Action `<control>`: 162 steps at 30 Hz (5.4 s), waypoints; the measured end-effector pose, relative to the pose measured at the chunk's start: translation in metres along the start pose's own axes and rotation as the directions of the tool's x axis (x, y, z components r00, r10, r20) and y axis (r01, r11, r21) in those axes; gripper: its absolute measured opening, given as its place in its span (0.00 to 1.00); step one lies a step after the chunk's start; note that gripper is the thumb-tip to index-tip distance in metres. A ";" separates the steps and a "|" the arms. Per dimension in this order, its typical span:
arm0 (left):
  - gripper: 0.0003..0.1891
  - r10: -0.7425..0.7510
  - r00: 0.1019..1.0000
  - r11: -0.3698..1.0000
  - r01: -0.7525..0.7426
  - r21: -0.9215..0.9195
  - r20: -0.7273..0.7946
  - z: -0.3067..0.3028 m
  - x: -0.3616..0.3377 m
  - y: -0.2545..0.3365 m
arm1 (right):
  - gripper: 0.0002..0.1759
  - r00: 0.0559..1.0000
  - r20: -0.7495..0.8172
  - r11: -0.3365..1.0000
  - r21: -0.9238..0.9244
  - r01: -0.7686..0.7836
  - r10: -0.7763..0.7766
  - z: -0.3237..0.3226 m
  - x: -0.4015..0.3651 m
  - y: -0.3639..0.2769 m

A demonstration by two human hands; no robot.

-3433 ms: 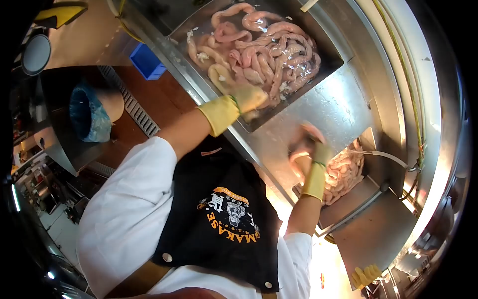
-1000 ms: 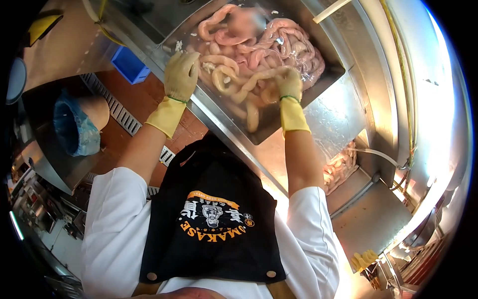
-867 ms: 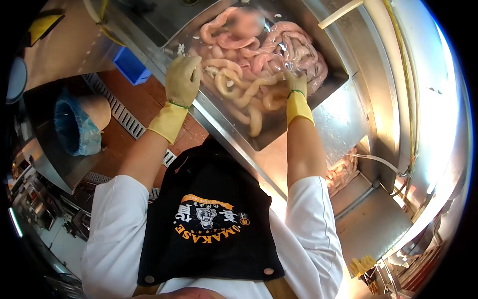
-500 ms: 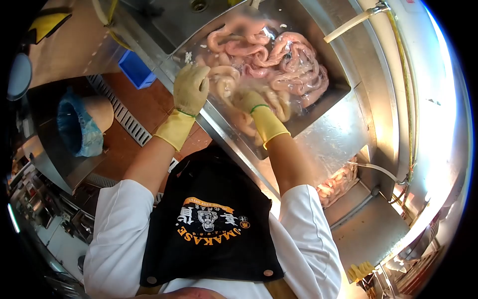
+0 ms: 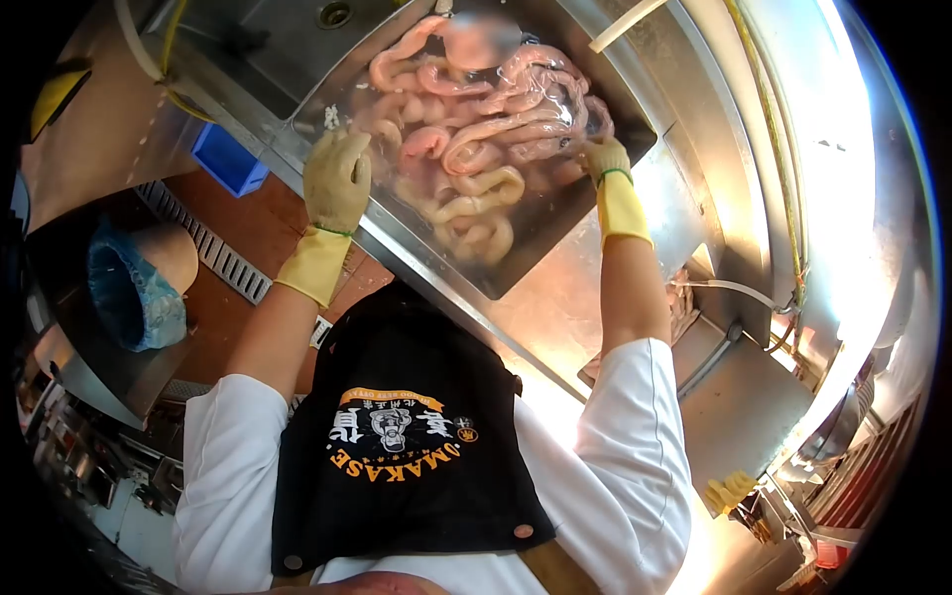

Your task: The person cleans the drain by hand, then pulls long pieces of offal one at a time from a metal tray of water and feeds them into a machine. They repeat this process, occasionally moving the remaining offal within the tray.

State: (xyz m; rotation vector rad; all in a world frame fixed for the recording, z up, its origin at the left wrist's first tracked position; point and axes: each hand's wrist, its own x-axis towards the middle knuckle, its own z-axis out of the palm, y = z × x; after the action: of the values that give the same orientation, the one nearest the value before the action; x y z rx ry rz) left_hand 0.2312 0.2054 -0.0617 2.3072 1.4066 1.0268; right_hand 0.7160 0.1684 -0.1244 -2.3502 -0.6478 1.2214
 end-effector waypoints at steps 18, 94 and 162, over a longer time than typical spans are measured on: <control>0.11 -0.001 1.000 0.994 -0.001 0.108 0.011 0.012 -0.017 -0.007 | 0.16 0.656 0.721 0.882 -0.138 0.450 -0.222 0.143 -0.153 -0.020; 0.22 -0.130 0.935 0.940 0.222 0.259 -0.330 0.010 -0.020 -0.009 | 0.23 0.789 0.494 0.931 0.213 0.297 -0.365 0.253 -0.124 -0.049; 0.09 0.489 0.816 0.862 -0.399 -0.313 0.309 0.177 -0.054 0.219 | 0.32 0.699 0.028 0.626 -0.420 0.657 -0.715 -0.044 -0.209 0.143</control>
State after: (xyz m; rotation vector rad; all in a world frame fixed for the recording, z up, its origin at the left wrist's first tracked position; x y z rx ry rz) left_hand 0.4841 0.0740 -0.0946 2.5290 0.5667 0.7376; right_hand 0.6769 -0.0730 -0.0451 -2.0781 -1.6953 0.5837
